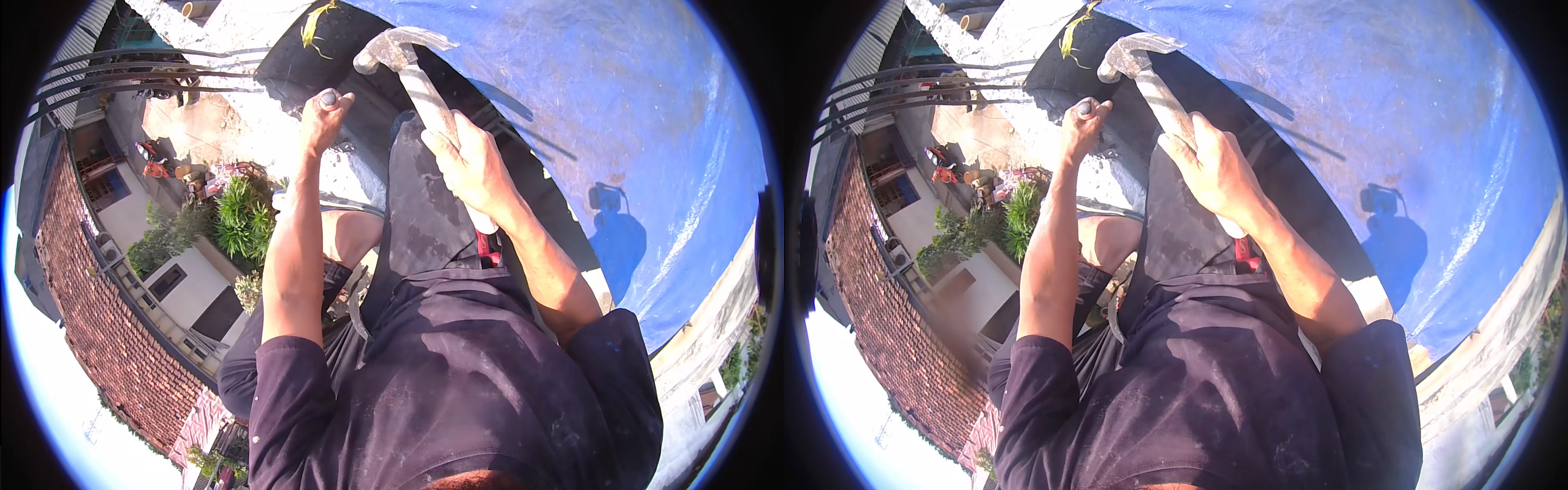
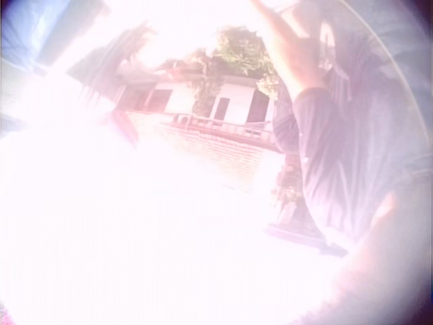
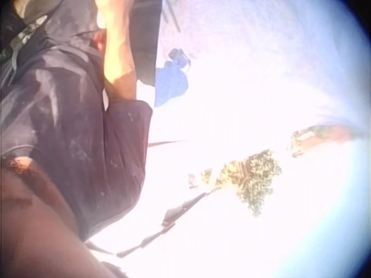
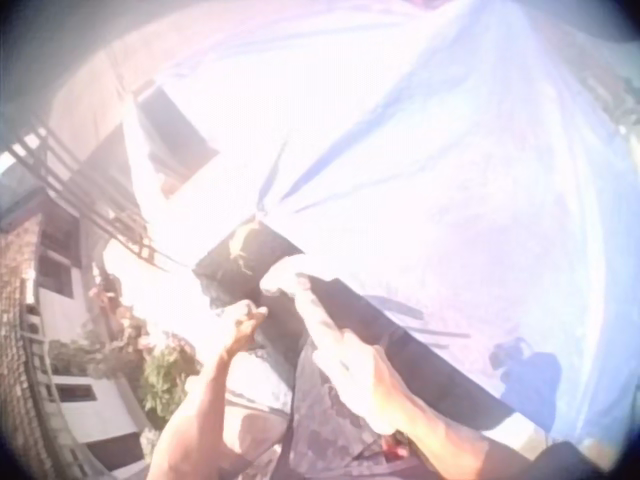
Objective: The person uses a hammer and a chisel to break pieces of concrete off a ledge while sitting on it.
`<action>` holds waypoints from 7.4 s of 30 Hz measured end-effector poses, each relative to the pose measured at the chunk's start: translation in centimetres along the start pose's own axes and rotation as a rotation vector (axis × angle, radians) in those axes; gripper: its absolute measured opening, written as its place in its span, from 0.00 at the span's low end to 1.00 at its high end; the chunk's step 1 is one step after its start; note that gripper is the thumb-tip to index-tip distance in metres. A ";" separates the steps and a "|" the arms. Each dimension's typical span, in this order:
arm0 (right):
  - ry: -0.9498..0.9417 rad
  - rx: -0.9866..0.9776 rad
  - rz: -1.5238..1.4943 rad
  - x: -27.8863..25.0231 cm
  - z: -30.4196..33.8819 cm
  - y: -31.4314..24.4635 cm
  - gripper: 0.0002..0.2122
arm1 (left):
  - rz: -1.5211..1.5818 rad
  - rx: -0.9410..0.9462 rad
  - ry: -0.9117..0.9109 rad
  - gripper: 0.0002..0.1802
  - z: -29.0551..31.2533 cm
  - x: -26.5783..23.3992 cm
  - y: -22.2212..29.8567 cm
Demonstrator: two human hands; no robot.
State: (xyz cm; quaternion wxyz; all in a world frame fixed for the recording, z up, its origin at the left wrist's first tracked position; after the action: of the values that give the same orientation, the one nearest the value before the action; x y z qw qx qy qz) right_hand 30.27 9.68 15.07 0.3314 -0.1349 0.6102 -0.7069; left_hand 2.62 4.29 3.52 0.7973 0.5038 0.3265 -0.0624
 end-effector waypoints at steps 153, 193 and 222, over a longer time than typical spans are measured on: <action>-0.029 -0.132 -0.221 2.2 -2.1 -7.6 0.14 | 0.173 -0.032 0.108 0.16 -0.2 -1.3 -1.4; -0.094 0.023 -0.024 2.9 -0.6 2.1 0.18 | 1.109 -0.069 0.321 0.15 2.7 -3.6 -6.1; -0.479 0.156 0.547 13.9 -7.6 8.7 0.15 | 1.002 0.145 0.610 0.13 4.3 -11.4 -1.9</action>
State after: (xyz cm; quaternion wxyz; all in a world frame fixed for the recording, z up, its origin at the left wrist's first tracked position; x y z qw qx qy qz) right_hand 18.11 6.46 2.13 0.6509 -0.1025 0.4729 -0.5850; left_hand -5.09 -2.84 9.94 0.5633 0.6451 0.2581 0.4471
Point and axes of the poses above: each hand's wrist, its own z-axis away from the middle knuckle, its own x-axis out of the palm, y = z × x, the point moved 6 cm from there along -z, towards the middle knuckle, and after that the axes turned 4 degrees about -z, right-handed, at the moved point
